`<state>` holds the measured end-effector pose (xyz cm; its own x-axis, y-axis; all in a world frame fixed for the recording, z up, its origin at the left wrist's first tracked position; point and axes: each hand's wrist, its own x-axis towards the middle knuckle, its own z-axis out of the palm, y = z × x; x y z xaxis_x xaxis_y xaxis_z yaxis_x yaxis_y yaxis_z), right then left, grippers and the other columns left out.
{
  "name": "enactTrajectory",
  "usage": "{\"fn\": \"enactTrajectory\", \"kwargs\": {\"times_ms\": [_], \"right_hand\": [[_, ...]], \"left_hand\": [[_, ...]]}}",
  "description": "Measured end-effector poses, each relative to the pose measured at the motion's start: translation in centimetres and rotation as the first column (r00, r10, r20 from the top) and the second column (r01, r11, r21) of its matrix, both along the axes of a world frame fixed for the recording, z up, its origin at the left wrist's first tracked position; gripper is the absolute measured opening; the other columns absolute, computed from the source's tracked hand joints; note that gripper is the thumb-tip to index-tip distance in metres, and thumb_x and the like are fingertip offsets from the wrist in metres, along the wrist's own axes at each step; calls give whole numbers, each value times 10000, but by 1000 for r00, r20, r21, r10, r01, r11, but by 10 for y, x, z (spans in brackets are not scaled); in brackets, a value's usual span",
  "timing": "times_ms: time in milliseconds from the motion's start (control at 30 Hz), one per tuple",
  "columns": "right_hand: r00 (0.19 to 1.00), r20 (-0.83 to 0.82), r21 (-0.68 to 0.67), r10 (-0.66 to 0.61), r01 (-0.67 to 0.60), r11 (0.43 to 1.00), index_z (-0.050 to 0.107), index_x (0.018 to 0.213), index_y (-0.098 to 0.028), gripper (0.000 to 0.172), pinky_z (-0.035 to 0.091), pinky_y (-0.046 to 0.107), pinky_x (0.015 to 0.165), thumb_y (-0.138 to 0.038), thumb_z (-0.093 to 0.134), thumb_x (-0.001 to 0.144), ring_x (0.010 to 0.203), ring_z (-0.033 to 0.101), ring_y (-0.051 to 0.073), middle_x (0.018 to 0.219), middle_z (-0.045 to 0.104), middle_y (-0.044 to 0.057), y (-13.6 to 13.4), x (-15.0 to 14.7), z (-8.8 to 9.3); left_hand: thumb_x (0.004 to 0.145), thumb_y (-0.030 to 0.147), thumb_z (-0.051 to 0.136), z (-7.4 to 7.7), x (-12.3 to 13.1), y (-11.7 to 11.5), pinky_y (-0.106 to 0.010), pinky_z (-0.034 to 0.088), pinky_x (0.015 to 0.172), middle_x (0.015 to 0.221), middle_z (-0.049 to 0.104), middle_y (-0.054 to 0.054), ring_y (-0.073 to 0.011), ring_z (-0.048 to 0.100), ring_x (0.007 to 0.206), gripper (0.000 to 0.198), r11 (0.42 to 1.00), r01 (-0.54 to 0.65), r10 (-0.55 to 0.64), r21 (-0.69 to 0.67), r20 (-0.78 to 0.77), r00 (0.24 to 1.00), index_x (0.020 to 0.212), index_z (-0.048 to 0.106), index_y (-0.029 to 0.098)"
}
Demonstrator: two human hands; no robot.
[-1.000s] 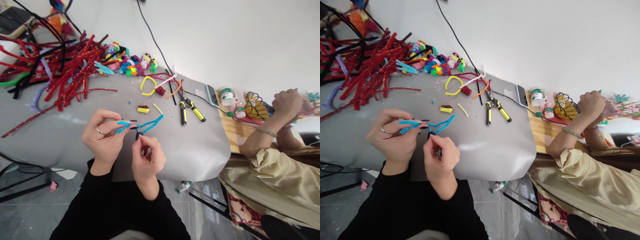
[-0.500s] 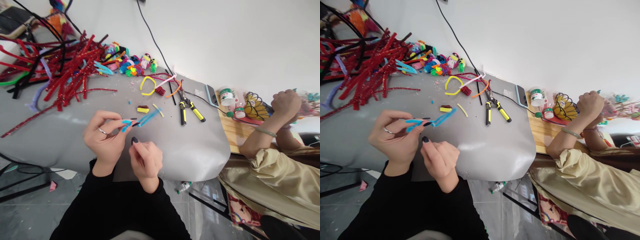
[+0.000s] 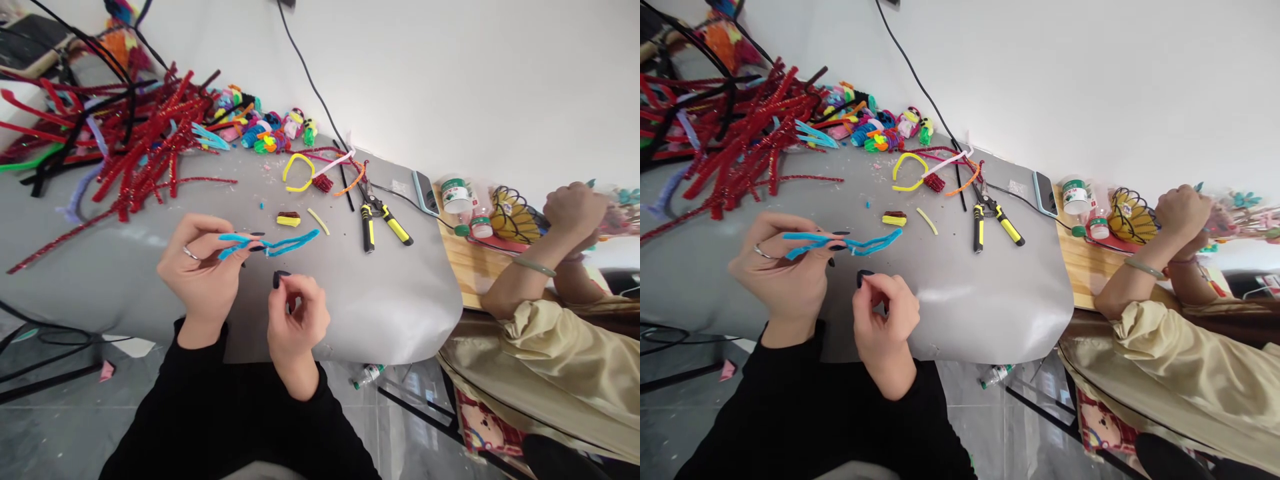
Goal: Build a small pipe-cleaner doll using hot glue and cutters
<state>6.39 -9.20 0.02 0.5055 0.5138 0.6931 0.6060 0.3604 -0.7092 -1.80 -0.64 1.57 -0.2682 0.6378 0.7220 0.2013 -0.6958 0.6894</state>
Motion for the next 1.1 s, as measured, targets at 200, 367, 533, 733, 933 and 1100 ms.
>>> {"fn": "enactTrajectory", "kwargs": {"times_ms": [200,367,533,733,933,1100], "right_hand": [[922,-303,-96,242,-282,955,614,1205,-253,228,519,209,544,-296,724,1010,659,638,106,788,648,-46,3,20,7],[794,-388,-158,468,-557,815,749,1137,-239,239,586,256,626,-359,816,942,794,698,139,1081,770,60,9,49,9],[748,-438,-97,499,-591,801,791,1100,-237,317,655,333,748,-482,845,908,896,766,201,1004,797,67,11,51,8],[718,-480,-27,503,-586,810,794,1014,-245,213,655,332,766,-424,845,911,884,778,197,962,816,49,11,50,8],[720,-482,-52,499,-592,804,778,938,-240,279,648,347,746,-509,837,893,859,765,202,924,805,50,11,53,9],[679,-510,1,528,-613,790,766,917,-241,227,633,345,733,-454,842,898,832,741,195,883,781,41,12,52,7]], "left_hand": [[881,358,907,3,-3,-5,-362,587,548,844,688,-15,-186,700,705,128,994,90,-89,-67,25,996,803,809,332],[827,340,954,9,-3,-3,-309,520,506,802,676,14,-141,628,643,124,980,197,-197,-16,34,980,820,831,326],[819,308,959,10,-3,-4,-322,490,512,810,676,6,-159,630,660,124,950,311,-311,-20,4,950,856,847,349],[860,407,924,11,-7,-5,-338,419,478,788,651,-11,-165,611,637,119,941,336,-338,-46,-51,940,804,830,361],[914,505,856,16,-7,-6,-354,431,466,770,641,-25,-156,618,601,203,926,361,-370,-108,-75,926,776,808,364],[920,492,854,16,-8,-6,-344,449,479,771,649,-28,-153,616,605,192,919,382,-390,-102,-82,917,782,815,364]]}}
